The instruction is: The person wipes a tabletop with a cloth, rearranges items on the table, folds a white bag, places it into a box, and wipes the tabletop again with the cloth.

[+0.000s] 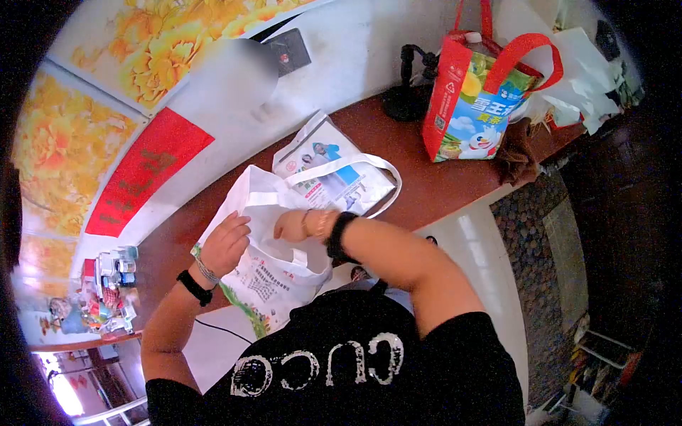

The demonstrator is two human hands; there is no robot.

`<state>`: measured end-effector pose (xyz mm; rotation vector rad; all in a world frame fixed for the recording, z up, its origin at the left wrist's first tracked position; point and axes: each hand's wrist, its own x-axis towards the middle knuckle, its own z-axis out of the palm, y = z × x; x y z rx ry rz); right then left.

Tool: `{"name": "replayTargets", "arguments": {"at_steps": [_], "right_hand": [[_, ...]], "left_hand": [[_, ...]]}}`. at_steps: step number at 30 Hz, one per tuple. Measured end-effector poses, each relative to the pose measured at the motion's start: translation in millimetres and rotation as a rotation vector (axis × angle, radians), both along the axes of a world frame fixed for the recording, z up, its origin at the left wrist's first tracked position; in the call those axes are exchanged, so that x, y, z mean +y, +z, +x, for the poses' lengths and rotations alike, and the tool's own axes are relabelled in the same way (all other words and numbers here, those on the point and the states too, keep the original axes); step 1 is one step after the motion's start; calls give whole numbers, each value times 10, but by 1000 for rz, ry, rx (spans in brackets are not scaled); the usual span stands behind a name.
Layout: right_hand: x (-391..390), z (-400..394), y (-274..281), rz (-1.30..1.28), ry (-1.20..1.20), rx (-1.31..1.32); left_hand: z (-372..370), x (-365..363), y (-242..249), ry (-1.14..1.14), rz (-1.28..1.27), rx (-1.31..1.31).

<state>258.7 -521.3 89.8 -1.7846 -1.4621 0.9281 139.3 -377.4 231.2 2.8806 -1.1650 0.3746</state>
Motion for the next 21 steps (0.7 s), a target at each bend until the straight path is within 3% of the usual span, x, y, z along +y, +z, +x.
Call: {"name": "replayTargets", "arguments": {"at_steps": [3,4,5,7,9,10,12,13,16,18,20,21], "right_hand": [[-587,301,420,-58,-63,-65],[-743,360,484,-62,-189,58],[-746,344,602,-61,-187,61],[-738,292,771,-81,-411,17],[-328,209,306,27,-354,-106],[-114,181,305,-43,-280,-120],[250,55,245,117,-211,194],[439,5,96,120,-221,200],[670,-54,-412,244,142,103],[492,12,-397,-103,164,-275],[-198,47,65,-10,-323,212],[-499,149,132,22,-346,252]], "left_hand": [[-16,54,3,15,-10,-2],[-17,56,5,11,-16,6],[-10,54,-4,14,-15,9],[30,38,-28,-2,-50,25],[84,-4,-30,-10,-44,28],[105,-23,-36,-7,-40,29],[122,-31,-60,-11,-1,32],[140,-26,-76,-6,37,26],[190,19,-165,-13,33,-13],[232,79,-231,-1,32,9],[249,64,-282,34,13,24],[251,49,-269,39,6,18]]}}
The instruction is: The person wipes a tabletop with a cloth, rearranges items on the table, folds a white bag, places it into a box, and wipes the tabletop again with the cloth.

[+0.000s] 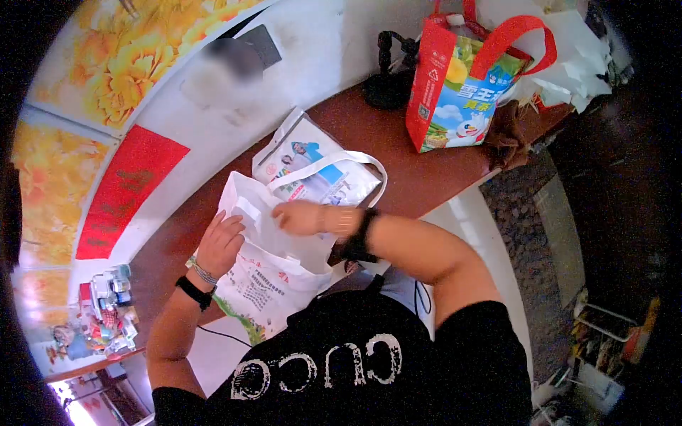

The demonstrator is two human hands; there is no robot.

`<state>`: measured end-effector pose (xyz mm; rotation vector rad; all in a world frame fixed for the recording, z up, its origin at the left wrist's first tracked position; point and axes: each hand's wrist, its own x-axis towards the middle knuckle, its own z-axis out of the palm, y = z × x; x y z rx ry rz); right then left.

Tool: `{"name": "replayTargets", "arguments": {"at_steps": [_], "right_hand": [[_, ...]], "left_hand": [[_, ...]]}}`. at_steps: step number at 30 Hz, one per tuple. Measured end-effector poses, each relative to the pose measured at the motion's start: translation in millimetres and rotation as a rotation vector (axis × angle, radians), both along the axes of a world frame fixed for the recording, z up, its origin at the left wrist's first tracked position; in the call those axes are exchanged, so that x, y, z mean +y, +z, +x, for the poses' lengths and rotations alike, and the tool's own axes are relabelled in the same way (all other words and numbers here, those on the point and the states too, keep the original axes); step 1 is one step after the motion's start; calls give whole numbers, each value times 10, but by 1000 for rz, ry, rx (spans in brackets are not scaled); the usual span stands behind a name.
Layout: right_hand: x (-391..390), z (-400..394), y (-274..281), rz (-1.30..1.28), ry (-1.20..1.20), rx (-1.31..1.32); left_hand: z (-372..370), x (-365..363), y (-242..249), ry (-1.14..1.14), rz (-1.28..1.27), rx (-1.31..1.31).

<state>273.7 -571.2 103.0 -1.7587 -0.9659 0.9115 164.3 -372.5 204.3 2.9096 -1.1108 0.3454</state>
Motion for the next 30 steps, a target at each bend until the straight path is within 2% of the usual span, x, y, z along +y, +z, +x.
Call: {"name": "replayTargets", "arguments": {"at_steps": [1,2,4,6,7,8,10,11,12,13,16,17,18,20,21,22,24,26,28,30], "right_hand": [[-356,108,64,120,-85,-53],[-736,179,119,131,-252,-17],[-1381,262,18,-13,-657,-189],[-1705,165,-90,-174,-841,-472],[-1716,183,-316,-178,-845,-471],[-1701,210,-672,-139,-887,-330],[-1648,215,-760,-100,-937,-187],[-1477,210,-527,72,-1105,233],[-1368,216,-342,253,-1234,664],[-1351,232,-271,266,-1264,736],[-1411,233,-213,263,-1148,635],[-1395,202,-236,330,-1114,427],[-1409,208,-271,332,-1107,427],[-1453,212,-316,104,-982,-155],[-1390,160,-112,113,-1007,-220],[-1301,123,95,118,-1000,-222],[-992,-41,612,494,-821,403],[-527,-229,1010,453,-608,435],[69,-341,849,358,-536,75],[532,-518,231,193,-330,-259]], "left_hand": [[-2,-2,2,7,-4,-7],[0,6,-7,16,-13,-13],[18,8,-9,30,27,89],[29,-29,21,19,32,95],[28,-62,40,2,44,108],[33,-97,57,-8,43,114],[50,-178,115,18,118,219],[48,-240,176,13,119,218],[40,-316,251,21,142,332],[25,-373,291,33,164,447],[-39,-408,214,9,217,426],[-62,-399,209,29,233,419],[-90,-385,208,36,234,418],[-136,-355,209,62,292,393],[-155,-334,207,67,293,390],[-177,-312,203,73,265,369],[-241,-276,199,83,243,361],[-278,-254,201,107,133,277],[-365,-225,208,138,112,245],[-438,-185,184,168,92,203]]}}
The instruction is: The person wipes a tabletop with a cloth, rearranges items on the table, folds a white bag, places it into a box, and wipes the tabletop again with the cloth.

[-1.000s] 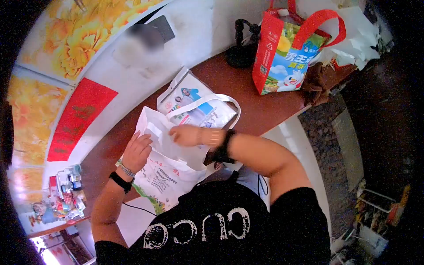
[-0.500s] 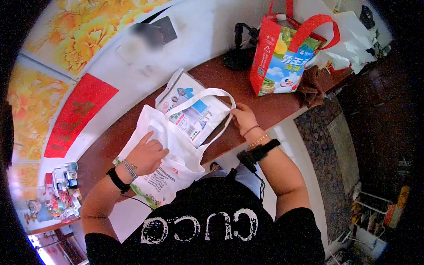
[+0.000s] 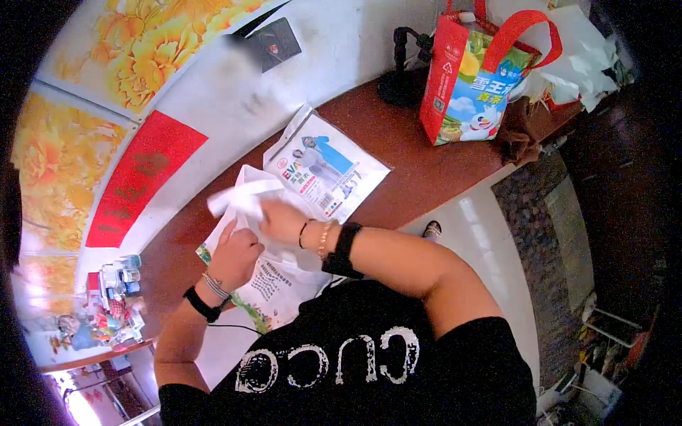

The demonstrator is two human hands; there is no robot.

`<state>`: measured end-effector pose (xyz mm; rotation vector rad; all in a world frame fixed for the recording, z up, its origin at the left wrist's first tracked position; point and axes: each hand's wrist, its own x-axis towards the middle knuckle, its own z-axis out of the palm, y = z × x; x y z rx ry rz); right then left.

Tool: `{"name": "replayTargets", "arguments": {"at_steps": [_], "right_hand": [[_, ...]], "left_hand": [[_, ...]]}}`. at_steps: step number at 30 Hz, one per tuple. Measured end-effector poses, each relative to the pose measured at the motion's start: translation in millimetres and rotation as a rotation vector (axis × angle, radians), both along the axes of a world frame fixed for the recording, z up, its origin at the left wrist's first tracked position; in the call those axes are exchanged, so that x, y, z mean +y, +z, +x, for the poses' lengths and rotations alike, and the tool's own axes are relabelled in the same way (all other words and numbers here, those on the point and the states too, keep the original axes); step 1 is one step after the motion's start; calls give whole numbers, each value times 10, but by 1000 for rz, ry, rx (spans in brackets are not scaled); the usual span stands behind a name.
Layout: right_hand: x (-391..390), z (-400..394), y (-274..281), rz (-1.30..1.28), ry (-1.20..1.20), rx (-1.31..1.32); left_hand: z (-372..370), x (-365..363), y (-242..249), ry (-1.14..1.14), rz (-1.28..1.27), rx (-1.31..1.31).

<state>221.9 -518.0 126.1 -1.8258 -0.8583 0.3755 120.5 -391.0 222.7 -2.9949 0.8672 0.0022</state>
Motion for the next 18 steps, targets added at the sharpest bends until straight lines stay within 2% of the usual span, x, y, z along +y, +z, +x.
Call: {"name": "replayTargets", "arguments": {"at_steps": [2,3,5,6,9,10,12,13,14,17,18], "right_hand": [[95,-95,-375,-219,453,-103],[25,-83,-313,-213,461,-103],[-169,-18,-180,-70,766,130],[-177,33,-149,-72,777,136],[-28,110,-229,-620,1009,-33],[29,91,-301,-616,1006,-31],[136,39,-524,-552,1011,-363],[534,-70,-1157,-505,999,-450],[605,-75,-1132,-500,990,-439],[626,46,-731,-697,1109,-649],[448,143,-545,-641,1066,-516]], "left_hand": [[-84,26,-113,22,-12,-31],[-106,39,-143,28,-16,-58],[-127,68,-151,71,-15,-65],[-136,77,-155,102,-18,-75],[-141,92,-158,65,-56,-120],[-129,84,-158,62,-53,-117],[-103,51,-163,-25,-124,-173],[-108,34,-129,-20,-104,-145],[-108,33,-115,-30,-103,-134],[-102,94,-106,3,-104,-148],[-105,117,-107,16,-108,-146]]}}
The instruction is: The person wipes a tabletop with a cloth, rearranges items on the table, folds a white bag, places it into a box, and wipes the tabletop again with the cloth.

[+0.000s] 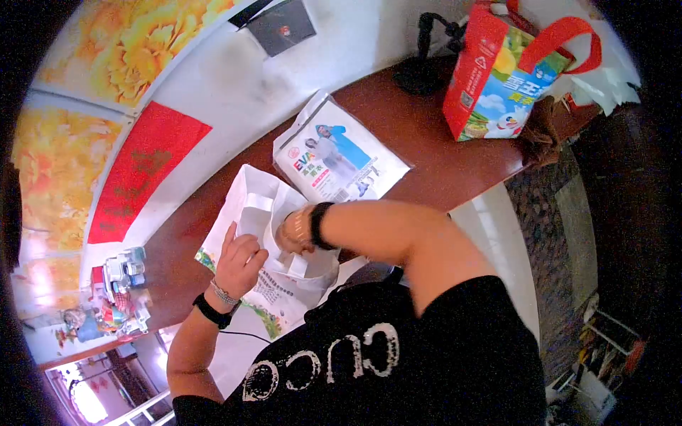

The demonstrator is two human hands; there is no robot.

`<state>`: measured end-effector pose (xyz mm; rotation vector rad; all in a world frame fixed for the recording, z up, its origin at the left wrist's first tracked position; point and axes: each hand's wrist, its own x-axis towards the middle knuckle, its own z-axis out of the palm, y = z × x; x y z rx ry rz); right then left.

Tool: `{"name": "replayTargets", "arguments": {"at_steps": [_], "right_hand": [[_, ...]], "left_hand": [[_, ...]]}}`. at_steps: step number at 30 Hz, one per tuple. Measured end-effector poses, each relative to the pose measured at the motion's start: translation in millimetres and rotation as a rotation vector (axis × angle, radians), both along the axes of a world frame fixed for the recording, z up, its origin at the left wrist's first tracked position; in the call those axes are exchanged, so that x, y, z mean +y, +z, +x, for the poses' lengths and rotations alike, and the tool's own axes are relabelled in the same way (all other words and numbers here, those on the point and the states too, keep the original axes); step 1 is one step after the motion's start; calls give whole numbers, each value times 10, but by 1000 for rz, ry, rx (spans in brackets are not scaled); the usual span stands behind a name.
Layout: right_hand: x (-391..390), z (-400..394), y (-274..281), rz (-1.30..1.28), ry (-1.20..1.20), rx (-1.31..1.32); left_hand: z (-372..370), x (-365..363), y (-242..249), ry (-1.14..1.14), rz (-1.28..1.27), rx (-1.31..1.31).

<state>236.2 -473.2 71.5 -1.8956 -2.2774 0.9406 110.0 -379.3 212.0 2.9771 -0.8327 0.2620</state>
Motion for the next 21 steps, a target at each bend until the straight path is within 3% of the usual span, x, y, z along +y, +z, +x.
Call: {"name": "replayTargets", "arguments": {"at_steps": [2,3,4,6,7,9,11,13,14,16,17,19,20,21], "right_hand": [[-248,245,428,-135,-170,262],[-454,410,515,82,-204,264],[-660,551,630,90,-393,456],[-851,621,1128,-121,-611,805],[-791,574,1098,-120,-612,808],[-488,417,939,-157,-362,1247],[27,345,669,113,-300,868],[689,245,-83,552,-280,427],[680,252,47,554,-281,430],[601,271,472,101,-106,63],[650,297,167,260,-99,251],[55,367,489,213,-309,645],[-233,461,686,63,-374,653],[-484,539,663,92,-366,787]], "left_hand": [[16,53,-2,-26,-12,-2],[24,66,-10,-12,-16,-9],[31,51,-34,-22,-23,-17],[36,71,-53,-34,-34,-20],[42,78,-62,-50,-43,-16],[70,83,-60,-82,-50,-5],[66,72,-59,-93,-33,53],[88,57,-98,-81,-65,64],[108,58,-111,-63,-96,61],[161,92,-103,-50,-74,75],[172,106,-111,-31,-57,85],[184,111,-109,-35,-49,65],[192,114,-117,-45,-33,47],[181,125,-129,-29,-38,43]]}}
